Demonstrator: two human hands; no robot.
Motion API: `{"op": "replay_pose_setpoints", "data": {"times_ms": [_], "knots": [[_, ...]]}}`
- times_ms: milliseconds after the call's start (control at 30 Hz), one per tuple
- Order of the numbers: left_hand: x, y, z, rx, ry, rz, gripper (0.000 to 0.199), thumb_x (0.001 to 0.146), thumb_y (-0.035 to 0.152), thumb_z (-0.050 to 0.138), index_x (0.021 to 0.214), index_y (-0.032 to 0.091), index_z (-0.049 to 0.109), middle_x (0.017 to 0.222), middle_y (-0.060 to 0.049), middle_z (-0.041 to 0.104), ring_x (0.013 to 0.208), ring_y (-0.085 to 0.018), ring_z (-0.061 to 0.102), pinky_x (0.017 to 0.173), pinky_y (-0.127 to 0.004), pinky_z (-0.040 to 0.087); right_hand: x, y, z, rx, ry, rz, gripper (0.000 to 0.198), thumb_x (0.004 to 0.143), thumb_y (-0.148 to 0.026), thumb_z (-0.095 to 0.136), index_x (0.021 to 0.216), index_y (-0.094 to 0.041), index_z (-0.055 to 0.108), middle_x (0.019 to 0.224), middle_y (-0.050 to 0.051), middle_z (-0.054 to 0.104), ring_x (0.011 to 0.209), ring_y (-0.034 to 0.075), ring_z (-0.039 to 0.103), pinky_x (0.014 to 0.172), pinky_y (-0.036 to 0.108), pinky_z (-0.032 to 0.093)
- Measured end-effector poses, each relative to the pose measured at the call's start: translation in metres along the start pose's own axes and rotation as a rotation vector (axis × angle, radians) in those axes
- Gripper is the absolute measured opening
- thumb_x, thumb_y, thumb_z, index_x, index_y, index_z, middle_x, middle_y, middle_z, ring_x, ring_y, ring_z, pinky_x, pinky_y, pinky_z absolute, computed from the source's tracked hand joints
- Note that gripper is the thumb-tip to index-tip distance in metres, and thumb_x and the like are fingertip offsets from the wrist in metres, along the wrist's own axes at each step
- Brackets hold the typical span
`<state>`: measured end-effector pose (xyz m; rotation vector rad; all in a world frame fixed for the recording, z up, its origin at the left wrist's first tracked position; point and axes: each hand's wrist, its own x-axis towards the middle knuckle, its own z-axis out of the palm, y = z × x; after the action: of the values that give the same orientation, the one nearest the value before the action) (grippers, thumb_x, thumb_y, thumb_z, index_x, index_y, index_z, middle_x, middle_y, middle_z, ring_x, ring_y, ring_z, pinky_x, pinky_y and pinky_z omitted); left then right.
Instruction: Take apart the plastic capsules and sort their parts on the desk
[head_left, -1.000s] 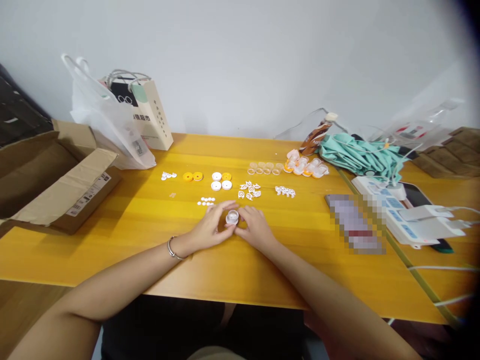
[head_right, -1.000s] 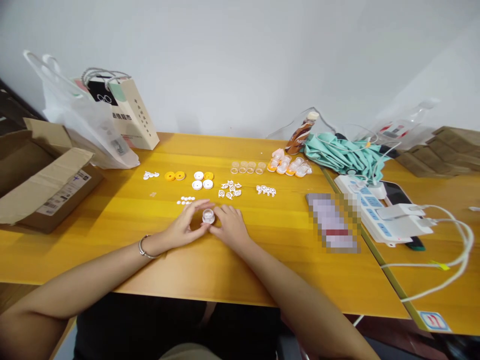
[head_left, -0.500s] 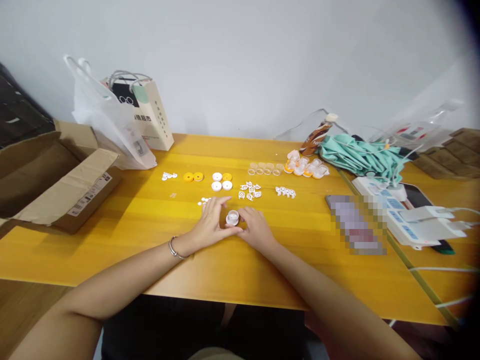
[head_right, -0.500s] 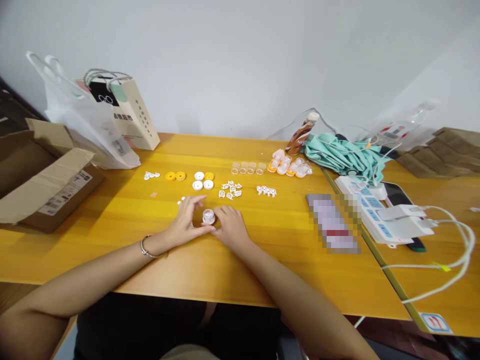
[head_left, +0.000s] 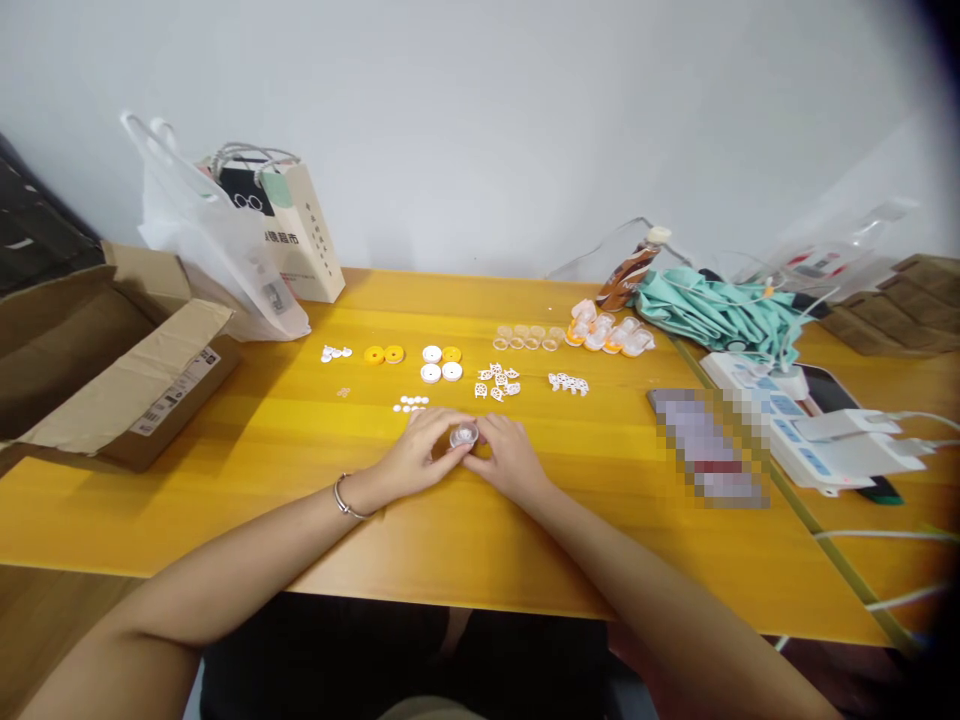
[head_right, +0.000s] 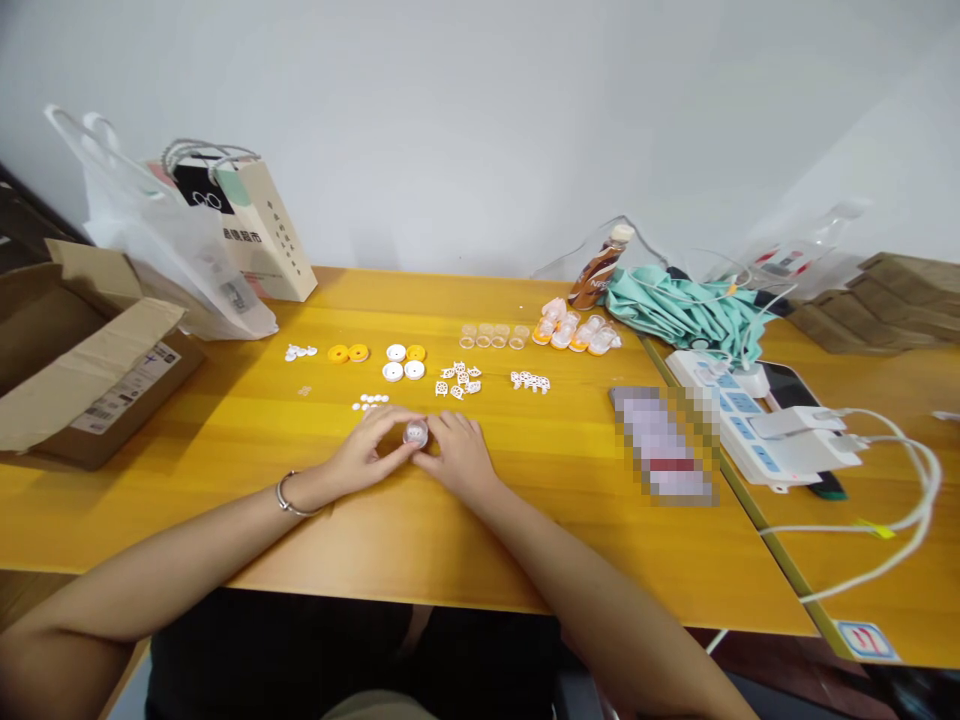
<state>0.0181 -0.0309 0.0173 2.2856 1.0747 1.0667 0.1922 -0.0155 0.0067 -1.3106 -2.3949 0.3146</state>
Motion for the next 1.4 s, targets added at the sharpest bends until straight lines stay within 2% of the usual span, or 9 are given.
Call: {"op": "replay_pose_setpoints", "data": {"times_ms": [100, 233, 367, 500, 600, 700, 833, 1100, 1400], "knots": [[-0.001, 0.001, 0.000, -0.031, 0.082, -0.016, 0.027, 0.082, 0.027, 0.055, 0.108, 0.022, 0.051, 0.099, -0.005, 0.060, 0.092, -0.019, 0.055, 0.085, -0.037, 0.042, 0.000, -0.001, -0.002, 0.006, -0.013, 0.007, 0.023, 0.078, -0.041, 0.055, 0.079, -0.019, 0.052, 0.080, 0.003, 0.055, 0.076, 0.017, 0.048, 0.066, 0.028, 0.031], [0.000, 0.005, -0.005, -0.062, 0.226, -0.036, 0.028, 0.082, 0.025, 0.056, 0.109, 0.020, 0.050, 0.102, -0.007, 0.059, 0.094, -0.018, 0.055, 0.084, -0.035, 0.043, 0.001, -0.003, -0.004, 0.011, -0.016, 0.011, 0.029, 0.078, -0.048, 0.055, 0.077, -0.019, 0.051, 0.080, 0.003, 0.055, 0.076, 0.017, 0.049, 0.065, 0.027, 0.030], [0.030, 0.003, -0.018, -0.049, 0.297, -0.010, 0.033, 0.082, 0.024, 0.055, 0.114, 0.019, 0.047, 0.106, -0.008, 0.058, 0.094, -0.017, 0.056, 0.081, -0.031, 0.045, 0.001, -0.002, -0.004, 0.022, 0.002, 0.002, 0.033, 0.079, -0.052, 0.051, 0.078, -0.019, 0.051, 0.080, 0.003, 0.055, 0.075, 0.017, 0.049, 0.065, 0.027, 0.031], [0.094, -0.018, -0.026, 0.062, 0.141, 0.010, 0.029, 0.082, 0.025, 0.054, 0.110, 0.019, 0.051, 0.105, -0.006, 0.060, 0.093, -0.015, 0.057, 0.085, -0.030, 0.046, 0.000, 0.000, -0.003, 0.035, 0.009, -0.004, 0.033, 0.079, -0.053, 0.051, 0.079, -0.020, 0.052, 0.080, 0.003, 0.055, 0.075, 0.017, 0.049, 0.066, 0.028, 0.031], [0.140, -0.044, -0.018, 0.204, -0.029, -0.114, 0.027, 0.079, 0.019, 0.055, 0.105, 0.014, 0.054, 0.099, -0.007, 0.063, 0.090, -0.015, 0.058, 0.079, -0.027, 0.048, -0.001, 0.001, -0.003, 0.043, 0.008, 0.000, 0.035, 0.078, -0.054, 0.051, 0.078, -0.020, 0.052, 0.080, 0.003, 0.055, 0.077, 0.017, 0.049, 0.067, 0.028, 0.031], [0.165, -0.066, -0.003, 0.306, -0.094, -0.183, 0.023, 0.076, 0.014, 0.055, 0.099, 0.012, 0.056, 0.097, -0.008, 0.063, 0.089, -0.016, 0.059, 0.078, -0.026, 0.048, -0.002, 0.002, -0.004, 0.052, 0.012, -0.003, 0.035, 0.078, -0.055, 0.051, 0.078, -0.020, 0.051, 0.080, 0.002, 0.055, 0.077, 0.017, 0.049, 0.067, 0.028, 0.032], [0.173, -0.081, 0.010, 0.340, -0.127, -0.220, 0.022, 0.074, 0.015, 0.057, 0.096, 0.013, 0.057, 0.091, -0.006, 0.064, 0.084, -0.017, 0.060, 0.077, -0.028, 0.048, -0.002, 0.002, -0.004, 0.064, 0.007, 0.000, 0.035, 0.078, -0.055, 0.052, 0.077, -0.020, 0.051, 0.080, 0.002, 0.055, 0.078, 0.017, 0.049, 0.068, 0.028, 0.032], [0.180, -0.074, 0.018, 0.443, -0.136, -0.203, 0.044, 0.071, 0.030, 0.067, 0.111, 0.015, 0.054, 0.111, -0.011, 0.051, 0.103, -0.025, 0.052, 0.090, -0.035, 0.041, -0.002, 0.002, -0.005, 0.074, 0.010, -0.002, 0.035, 0.078, -0.055, 0.051, 0.078, -0.020, 0.051, 0.080, 0.003, 0.055, 0.078, 0.017, 0.049, 0.068, 0.028, 0.032], [0.194, -0.079, 0.032, 0.473, -0.170, -0.185, 0.029, 0.076, 0.026, 0.063, 0.102, 0.015, 0.061, 0.101, -0.011, 0.055, 0.097, -0.024, 0.053, 0.088, -0.034, 0.041, -0.002, 0.003, -0.004, 0.075, 0.016, -0.013, 0.035, 0.078, -0.055, 0.051, 0.078, -0.020, 0.052, 0.080, 0.002, 0.055, 0.078, 0.017, 0.049, 0.068, 0.028, 0.032]]}}
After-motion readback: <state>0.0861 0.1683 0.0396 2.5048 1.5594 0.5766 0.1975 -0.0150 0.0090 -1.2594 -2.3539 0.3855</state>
